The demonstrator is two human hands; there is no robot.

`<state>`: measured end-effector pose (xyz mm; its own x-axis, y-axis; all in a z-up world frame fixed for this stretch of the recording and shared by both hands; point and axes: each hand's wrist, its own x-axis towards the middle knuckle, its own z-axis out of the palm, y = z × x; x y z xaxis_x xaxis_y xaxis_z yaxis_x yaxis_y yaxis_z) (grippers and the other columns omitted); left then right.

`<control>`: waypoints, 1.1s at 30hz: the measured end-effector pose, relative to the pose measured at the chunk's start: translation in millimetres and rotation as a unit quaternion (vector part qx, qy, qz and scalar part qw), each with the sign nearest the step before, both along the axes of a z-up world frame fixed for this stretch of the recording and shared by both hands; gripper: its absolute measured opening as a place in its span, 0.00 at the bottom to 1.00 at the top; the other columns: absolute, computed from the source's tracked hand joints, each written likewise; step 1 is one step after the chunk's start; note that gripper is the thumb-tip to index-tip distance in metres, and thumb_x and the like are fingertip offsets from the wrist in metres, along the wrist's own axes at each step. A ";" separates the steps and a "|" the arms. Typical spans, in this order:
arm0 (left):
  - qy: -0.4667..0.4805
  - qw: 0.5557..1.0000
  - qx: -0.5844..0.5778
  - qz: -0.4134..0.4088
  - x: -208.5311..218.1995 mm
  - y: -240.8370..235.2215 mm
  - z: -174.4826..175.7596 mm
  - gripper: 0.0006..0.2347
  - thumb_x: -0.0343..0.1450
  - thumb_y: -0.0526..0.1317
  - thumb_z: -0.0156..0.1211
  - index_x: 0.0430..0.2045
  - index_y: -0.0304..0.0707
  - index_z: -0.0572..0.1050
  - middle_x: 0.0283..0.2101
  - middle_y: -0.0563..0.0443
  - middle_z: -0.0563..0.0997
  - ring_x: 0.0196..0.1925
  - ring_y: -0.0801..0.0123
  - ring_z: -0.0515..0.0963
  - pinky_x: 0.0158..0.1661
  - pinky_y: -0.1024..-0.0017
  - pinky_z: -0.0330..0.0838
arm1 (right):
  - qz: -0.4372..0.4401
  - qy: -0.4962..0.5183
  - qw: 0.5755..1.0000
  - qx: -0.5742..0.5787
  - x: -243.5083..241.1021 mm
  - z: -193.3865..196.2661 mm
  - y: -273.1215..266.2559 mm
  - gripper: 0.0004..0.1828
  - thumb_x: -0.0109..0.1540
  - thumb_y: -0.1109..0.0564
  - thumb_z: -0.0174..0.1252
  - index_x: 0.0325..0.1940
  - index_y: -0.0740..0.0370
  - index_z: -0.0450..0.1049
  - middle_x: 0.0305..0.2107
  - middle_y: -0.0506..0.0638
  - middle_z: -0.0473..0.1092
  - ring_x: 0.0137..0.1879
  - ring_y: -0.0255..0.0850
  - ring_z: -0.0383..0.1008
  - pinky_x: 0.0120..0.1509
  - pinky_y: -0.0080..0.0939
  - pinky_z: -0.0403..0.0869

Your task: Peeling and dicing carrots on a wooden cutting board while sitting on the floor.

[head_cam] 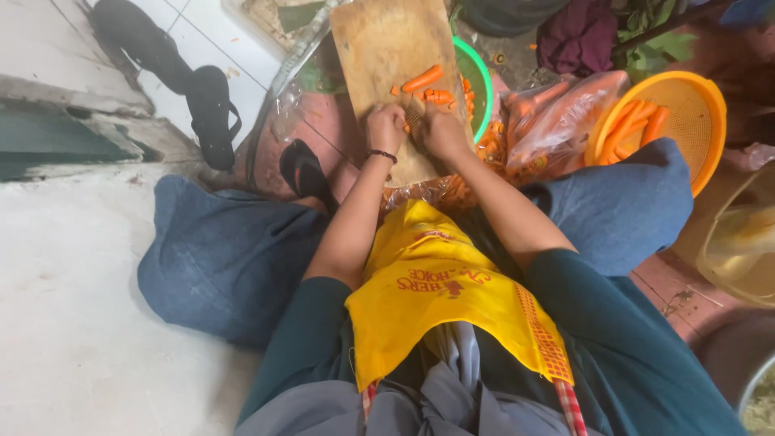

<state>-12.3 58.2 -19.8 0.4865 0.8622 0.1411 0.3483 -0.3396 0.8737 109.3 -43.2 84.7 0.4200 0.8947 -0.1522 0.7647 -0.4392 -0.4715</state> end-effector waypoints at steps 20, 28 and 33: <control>0.056 0.967 -0.046 -0.245 -2.3 76.3 70.1 0.11 0.63 0.27 0.66 0.37 0.41 0.81 0.41 0.45 0.83 0.43 0.54 0.83 0.46 0.64 0.78 | -0.029 0.001 0.999 0.022 50.6 -12.1 -0.9 0.11 0.60 0.55 0.59 0.45 0.62 0.72 0.35 0.64 0.76 0.41 0.63 0.78 0.44 0.62 0.75; 0.013 0.998 0.041 0.039 7.5 -20.0 13.3 0.11 0.60 0.23 0.62 0.32 0.37 0.79 0.42 0.39 0.78 0.39 0.56 0.81 0.40 0.68 0.77 | 0.008 -0.005 1.000 -0.004 21.5 6.4 -9.5 0.14 0.64 0.57 0.56 0.49 0.67 0.65 0.29 0.71 0.74 0.39 0.69 0.76 0.43 0.67 0.73; -0.034 0.987 -0.130 0.088 14.6 -34.9 -40.3 0.09 0.62 0.32 0.73 0.31 0.36 0.78 0.30 0.50 0.83 0.32 0.66 0.85 0.37 0.72 0.79 | 0.006 0.019 1.000 0.015 9.8 34.1 -6.5 0.15 0.67 0.53 0.56 0.46 0.68 0.64 0.27 0.71 0.74 0.36 0.70 0.75 0.41 0.68 0.72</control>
<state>2.3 23.3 -60.2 0.3229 0.9439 -0.0695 0.3191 -0.0394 0.9469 119.1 -49.8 118.8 0.4043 0.9037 -0.1411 0.7503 -0.4159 -0.5139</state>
